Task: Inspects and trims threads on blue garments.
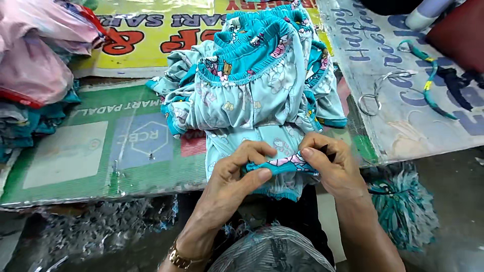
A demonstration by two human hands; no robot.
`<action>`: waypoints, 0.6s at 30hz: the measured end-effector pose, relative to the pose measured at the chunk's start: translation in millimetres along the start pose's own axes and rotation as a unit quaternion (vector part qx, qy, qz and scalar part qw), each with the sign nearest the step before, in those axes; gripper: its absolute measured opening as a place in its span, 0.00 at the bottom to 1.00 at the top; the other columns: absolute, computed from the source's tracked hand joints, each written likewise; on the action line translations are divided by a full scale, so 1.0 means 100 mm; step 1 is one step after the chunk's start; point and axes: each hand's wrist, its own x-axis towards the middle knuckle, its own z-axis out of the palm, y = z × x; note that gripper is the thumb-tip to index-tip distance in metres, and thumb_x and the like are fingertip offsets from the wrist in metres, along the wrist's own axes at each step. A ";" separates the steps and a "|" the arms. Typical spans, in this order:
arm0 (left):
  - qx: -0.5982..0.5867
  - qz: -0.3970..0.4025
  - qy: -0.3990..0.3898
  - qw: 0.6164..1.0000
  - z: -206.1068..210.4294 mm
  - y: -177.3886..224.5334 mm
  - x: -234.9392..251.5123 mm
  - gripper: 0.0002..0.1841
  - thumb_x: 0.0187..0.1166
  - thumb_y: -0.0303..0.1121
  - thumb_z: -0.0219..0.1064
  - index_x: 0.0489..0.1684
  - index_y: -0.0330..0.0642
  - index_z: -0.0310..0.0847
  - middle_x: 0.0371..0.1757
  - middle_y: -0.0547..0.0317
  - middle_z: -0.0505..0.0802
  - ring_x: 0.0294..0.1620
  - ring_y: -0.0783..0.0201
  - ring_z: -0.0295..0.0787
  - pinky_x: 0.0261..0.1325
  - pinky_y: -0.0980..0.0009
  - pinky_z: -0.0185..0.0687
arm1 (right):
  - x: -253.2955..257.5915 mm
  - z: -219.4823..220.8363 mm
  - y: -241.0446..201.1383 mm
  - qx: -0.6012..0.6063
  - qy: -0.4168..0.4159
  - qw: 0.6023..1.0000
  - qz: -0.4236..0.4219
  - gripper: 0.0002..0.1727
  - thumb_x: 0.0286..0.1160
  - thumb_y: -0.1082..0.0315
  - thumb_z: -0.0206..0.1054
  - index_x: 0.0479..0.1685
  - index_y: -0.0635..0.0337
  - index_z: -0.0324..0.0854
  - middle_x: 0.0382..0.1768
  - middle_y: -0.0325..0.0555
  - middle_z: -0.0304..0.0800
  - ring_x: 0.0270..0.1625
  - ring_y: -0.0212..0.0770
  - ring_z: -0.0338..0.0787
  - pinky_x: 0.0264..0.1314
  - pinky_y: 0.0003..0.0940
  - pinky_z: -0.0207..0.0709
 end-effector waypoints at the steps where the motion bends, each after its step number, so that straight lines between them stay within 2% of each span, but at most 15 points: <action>1: -0.030 -0.018 0.018 0.999 0.02 0.02 0.01 0.05 0.79 0.39 0.71 0.38 0.51 0.90 0.47 0.67 0.92 0.52 0.74 0.89 0.57 0.76 0.86 | 0.00 0.02 0.01 -0.023 -0.004 1.000 -0.005 0.09 0.82 0.70 0.61 0.32 0.53 0.81 0.24 0.26 0.78 0.27 0.14 0.76 0.31 0.09 0.71; 3: -0.048 -0.042 0.040 0.997 0.04 0.02 0.02 0.02 0.77 0.36 0.72 0.38 0.51 0.89 0.39 0.67 0.92 0.44 0.76 0.89 0.52 0.78 0.86 | 0.00 0.07 0.03 -0.092 0.003 0.996 -0.012 0.08 0.81 0.70 0.62 0.31 0.55 0.80 0.23 0.26 0.77 0.25 0.13 0.73 0.27 0.07 0.67; 4: -0.047 -0.044 0.043 0.997 0.04 0.02 0.03 0.02 0.77 0.34 0.72 0.38 0.50 0.88 0.38 0.67 0.92 0.42 0.76 0.89 0.50 0.78 0.87 | -0.01 0.09 0.03 -0.134 0.021 0.991 -0.017 0.07 0.80 0.70 0.64 0.33 0.56 0.83 0.25 0.28 0.79 0.25 0.14 0.74 0.27 0.08 0.68; 5: -0.043 -0.042 0.041 0.997 0.04 0.01 0.03 0.01 0.77 0.33 0.72 0.39 0.49 0.88 0.38 0.66 0.92 0.41 0.76 0.89 0.50 0.78 0.87 | -0.01 0.10 0.03 -0.183 0.043 0.982 -0.026 0.04 0.80 0.67 0.68 0.39 0.56 0.86 0.31 0.30 0.83 0.27 0.16 0.76 0.29 0.10 0.71; 7: -0.020 -0.036 0.033 0.999 0.03 0.02 0.03 0.02 0.78 0.32 0.70 0.40 0.48 0.89 0.39 0.66 0.93 0.42 0.76 0.90 0.50 0.79 0.87 | -0.03 0.11 0.00 -0.255 0.082 0.962 -0.051 0.12 0.80 0.60 0.71 0.56 0.54 0.89 0.46 0.36 0.81 0.34 0.20 0.77 0.33 0.13 0.73; 9: 0.016 -0.018 0.019 1.000 0.04 0.02 0.02 0.04 0.81 0.32 0.67 0.41 0.49 0.89 0.39 0.69 0.93 0.43 0.78 0.89 0.51 0.80 0.86 | -0.04 0.12 -0.07 -0.237 0.087 0.964 -0.079 0.17 0.81 0.55 0.70 0.60 0.55 0.86 0.48 0.36 0.79 0.36 0.17 0.78 0.34 0.10 0.75; 11: 0.054 0.002 0.001 0.999 0.05 -0.01 0.01 0.08 0.85 0.34 0.63 0.42 0.48 0.90 0.40 0.72 0.93 0.43 0.80 0.88 0.50 0.82 0.84 | -0.04 0.17 -0.11 -0.193 0.059 0.973 -0.109 0.19 0.78 0.54 0.73 0.55 0.59 0.85 0.42 0.35 0.81 0.35 0.17 0.79 0.34 0.09 0.75; 14: 0.074 0.008 0.003 0.997 0.07 -0.06 0.01 0.11 0.88 0.34 0.60 0.42 0.46 0.90 0.37 0.71 0.93 0.41 0.80 0.88 0.49 0.81 0.83 | -0.02 0.32 -0.04 -0.192 0.063 0.966 -0.163 0.08 0.78 0.66 0.73 0.40 0.63 0.88 0.37 0.39 0.87 0.37 0.20 0.84 0.39 0.11 0.78; 18: 0.044 -0.020 0.021 0.999 0.08 -0.04 0.00 0.10 0.87 0.35 0.62 0.41 0.46 0.91 0.36 0.69 0.93 0.41 0.78 0.89 0.49 0.80 0.85 | -0.01 0.38 0.06 -0.215 0.104 0.945 -0.222 0.07 0.80 0.69 0.71 0.37 0.63 0.86 0.35 0.40 0.89 0.39 0.23 0.87 0.43 0.13 0.81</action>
